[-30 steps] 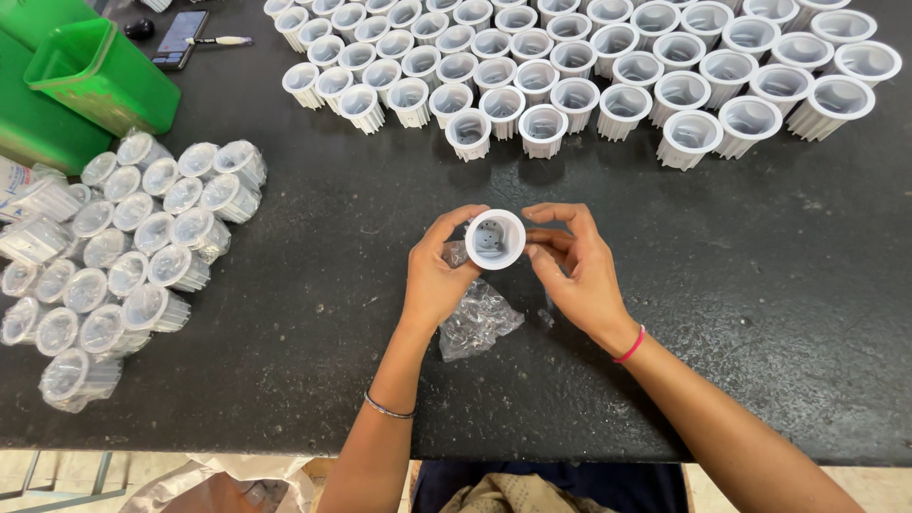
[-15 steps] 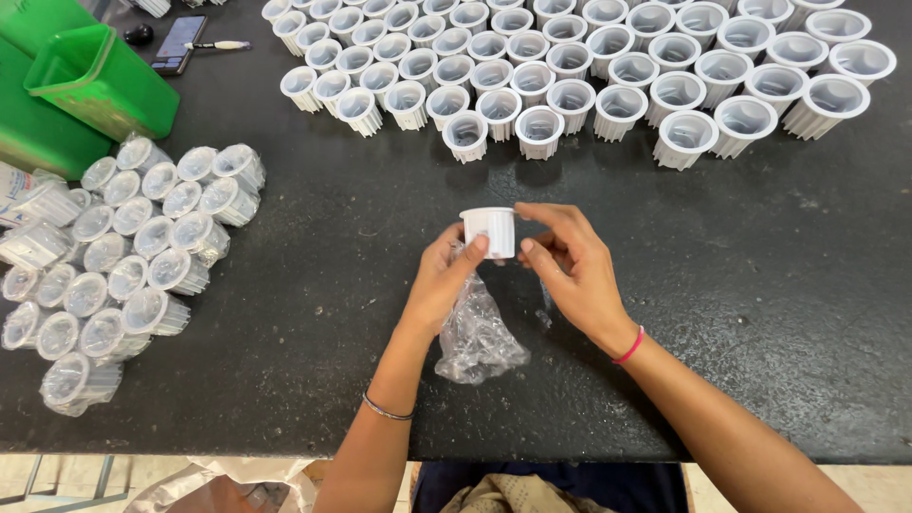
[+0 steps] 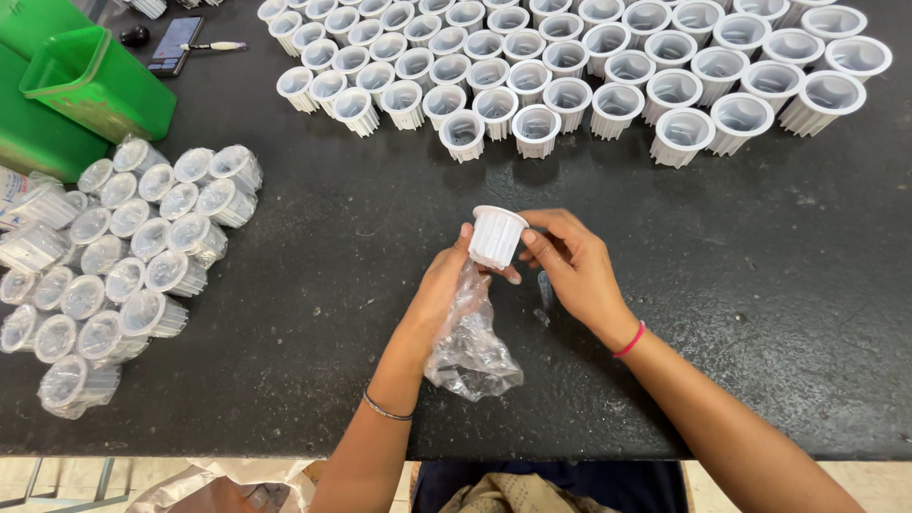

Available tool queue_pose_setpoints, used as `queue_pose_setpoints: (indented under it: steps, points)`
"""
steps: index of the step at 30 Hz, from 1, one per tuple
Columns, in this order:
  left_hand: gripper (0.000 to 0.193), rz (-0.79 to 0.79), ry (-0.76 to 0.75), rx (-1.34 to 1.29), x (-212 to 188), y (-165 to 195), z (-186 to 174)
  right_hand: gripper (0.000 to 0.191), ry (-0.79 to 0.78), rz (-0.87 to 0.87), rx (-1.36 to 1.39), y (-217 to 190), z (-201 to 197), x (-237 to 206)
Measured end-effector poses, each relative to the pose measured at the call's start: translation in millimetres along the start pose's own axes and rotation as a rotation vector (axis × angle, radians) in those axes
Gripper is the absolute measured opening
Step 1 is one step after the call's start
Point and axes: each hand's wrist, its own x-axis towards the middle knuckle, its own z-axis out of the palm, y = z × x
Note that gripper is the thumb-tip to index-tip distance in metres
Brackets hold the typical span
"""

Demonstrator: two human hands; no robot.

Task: The person unwraps clear plastic film from white plastic components one at a time and arranges the unwrapped components in rows on the workbench. They occasionally move items aside and discard the plastic film toward a waste bag below the table.

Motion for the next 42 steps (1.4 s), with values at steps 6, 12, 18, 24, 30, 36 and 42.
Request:
queue_pose_setpoints:
  steps: [6,12,18,24,30,36,42]
  points:
    - [0.062,0.065,0.075,0.154,5.6,-7.6,-8.7,0.02,0.006,0.112,0.038,4.1,-1.9,2.2]
    - [0.052,0.21,0.093,0.209,-0.5,0.3,-2.7,0.021,0.094,0.115,-0.114,-9.6,-1.8,-0.5]
    - [0.056,0.116,0.097,0.192,0.2,6.4,7.8,0.025,0.03,0.208,-0.02,-10.8,-4.6,3.2]
    - [0.063,-0.176,0.13,-0.077,-1.5,6.2,4.3,0.024,-0.046,0.056,-0.062,-6.7,-4.8,1.4]
    - [0.067,-0.231,0.037,-0.141,0.9,1.6,4.7,0.024,-0.024,0.082,-0.033,-0.7,-5.0,2.0]
    - [0.062,-0.238,0.034,-0.14,0.2,-0.5,5.9,0.025,-0.02,0.1,-0.008,3.3,-5.1,2.9]
    - [0.064,-0.227,0.026,-0.137,-0.9,2.4,7.8,0.024,-0.029,0.091,-0.006,5.0,-5.6,3.4]
